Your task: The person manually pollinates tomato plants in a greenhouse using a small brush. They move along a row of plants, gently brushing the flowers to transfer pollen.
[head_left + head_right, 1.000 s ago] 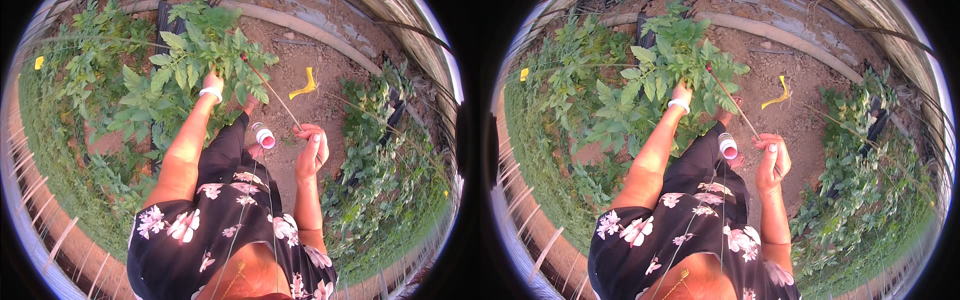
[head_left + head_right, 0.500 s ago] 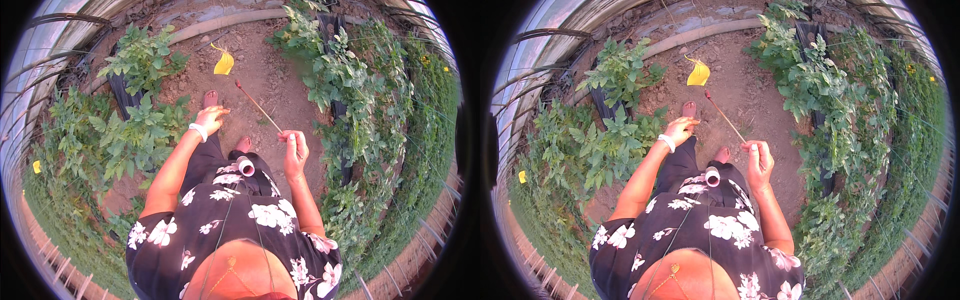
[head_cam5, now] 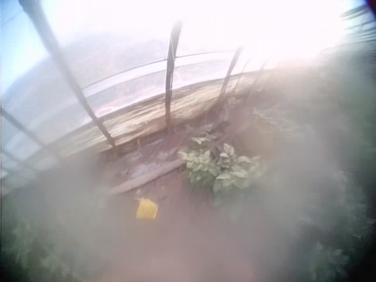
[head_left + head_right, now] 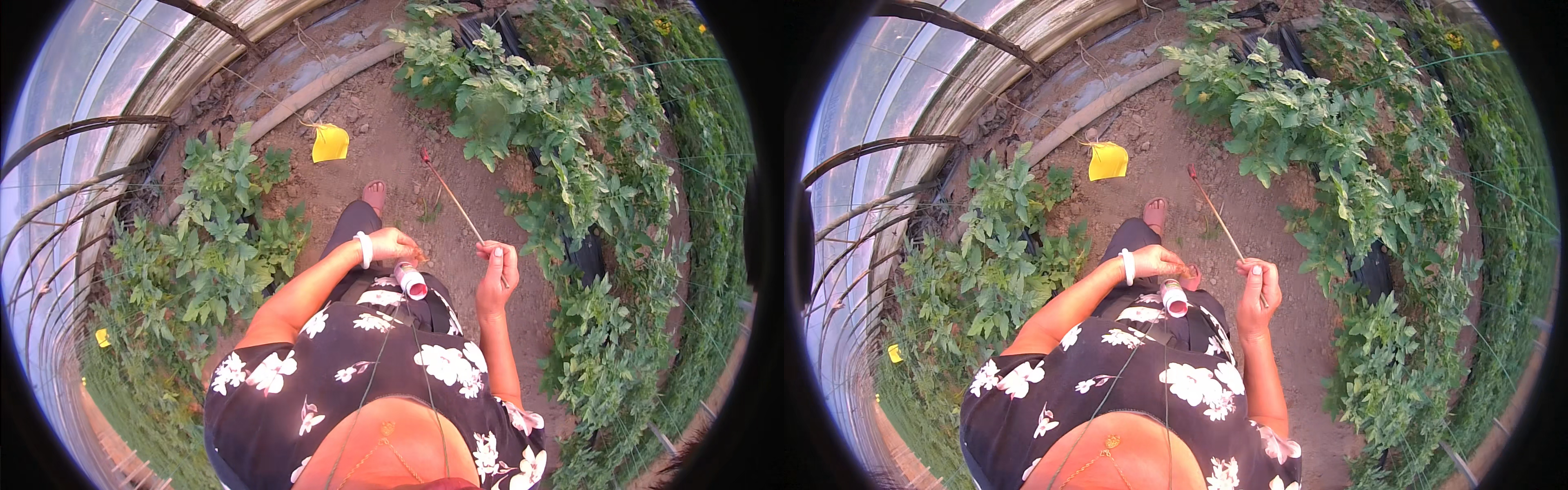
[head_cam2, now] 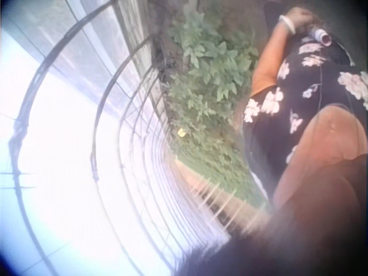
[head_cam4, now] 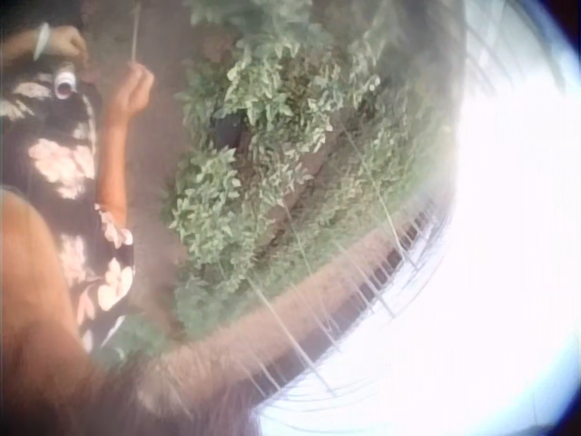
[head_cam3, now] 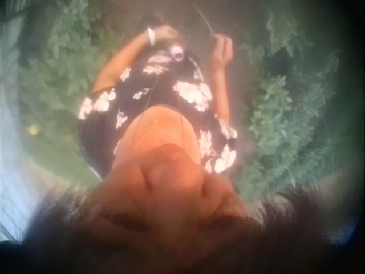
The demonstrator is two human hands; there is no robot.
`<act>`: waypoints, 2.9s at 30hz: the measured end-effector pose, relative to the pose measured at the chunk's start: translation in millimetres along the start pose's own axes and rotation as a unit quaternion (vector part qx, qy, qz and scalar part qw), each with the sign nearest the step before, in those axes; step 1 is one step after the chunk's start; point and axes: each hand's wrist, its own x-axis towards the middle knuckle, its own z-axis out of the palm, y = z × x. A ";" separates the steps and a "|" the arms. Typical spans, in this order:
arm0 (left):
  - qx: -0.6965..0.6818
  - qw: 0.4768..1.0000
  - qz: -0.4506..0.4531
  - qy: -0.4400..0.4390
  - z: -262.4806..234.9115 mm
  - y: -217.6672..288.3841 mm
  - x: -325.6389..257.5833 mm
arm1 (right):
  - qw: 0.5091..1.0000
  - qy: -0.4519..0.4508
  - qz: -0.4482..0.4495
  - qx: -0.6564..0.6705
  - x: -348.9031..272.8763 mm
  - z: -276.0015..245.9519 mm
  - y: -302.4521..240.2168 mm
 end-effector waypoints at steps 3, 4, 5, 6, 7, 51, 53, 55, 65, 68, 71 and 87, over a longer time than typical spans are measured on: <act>0.019 0.999 -0.018 -0.024 -16.5 16.4 25.6 | 0.999 0.035 -0.029 -0.006 18.5 0.5 -5.3; 0.029 0.999 -0.020 -0.002 -23.9 23.3 35.5 | 0.998 0.041 -0.037 -0.019 27.8 1.6 -6.6; 0.053 0.998 -0.022 0.037 -33.6 30.3 46.0 | 0.997 0.047 -0.047 -0.032 38.8 2.6 -7.4; 0.082 0.994 -0.003 0.076 -45.2 37.9 57.4 | 0.996 0.054 -0.058 -0.046 50.8 4.4 -8.5; 0.087 0.990 0.012 0.110 -59.0 45.9 71.0 | 0.994 0.061 -0.068 -0.052 65.1 7.6 -8.7; 0.425 0.884 -0.187 0.060 -370.6 118.7 364.7 | 0.959 0.016 0.169 -0.228 441.0 136.6 122.8; 0.434 0.879 -0.188 0.060 -367.4 122.1 364.7 | 0.962 0.008 0.153 -0.226 444.5 138.7 129.5; 0.440 0.876 -0.188 0.061 -365.1 124.8 364.4 | 0.961 -0.001 0.146 -0.235 447.4 140.5 133.7; 0.428 0.882 -0.185 0.070 -363.4 122.9 360.2 | 0.955 -0.037 0.122 -0.269 467.0 152.0 144.5; 0.425 0.883 -0.186 0.071 -363.6 121.1 359.5 | 0.950 -0.048 0.108 -0.288 467.4 151.8 139.2; 0.423 0.884 -0.190 0.066 -364.9 120.9 359.4 | 0.952 -0.064 0.102 -0.282 467.6 153.9 135.3; 0.411 0.890 -0.188 0.066 -366.1 118.9 358.2 | 0.941 -0.078 0.116 -0.307 473.4 154.0 147.4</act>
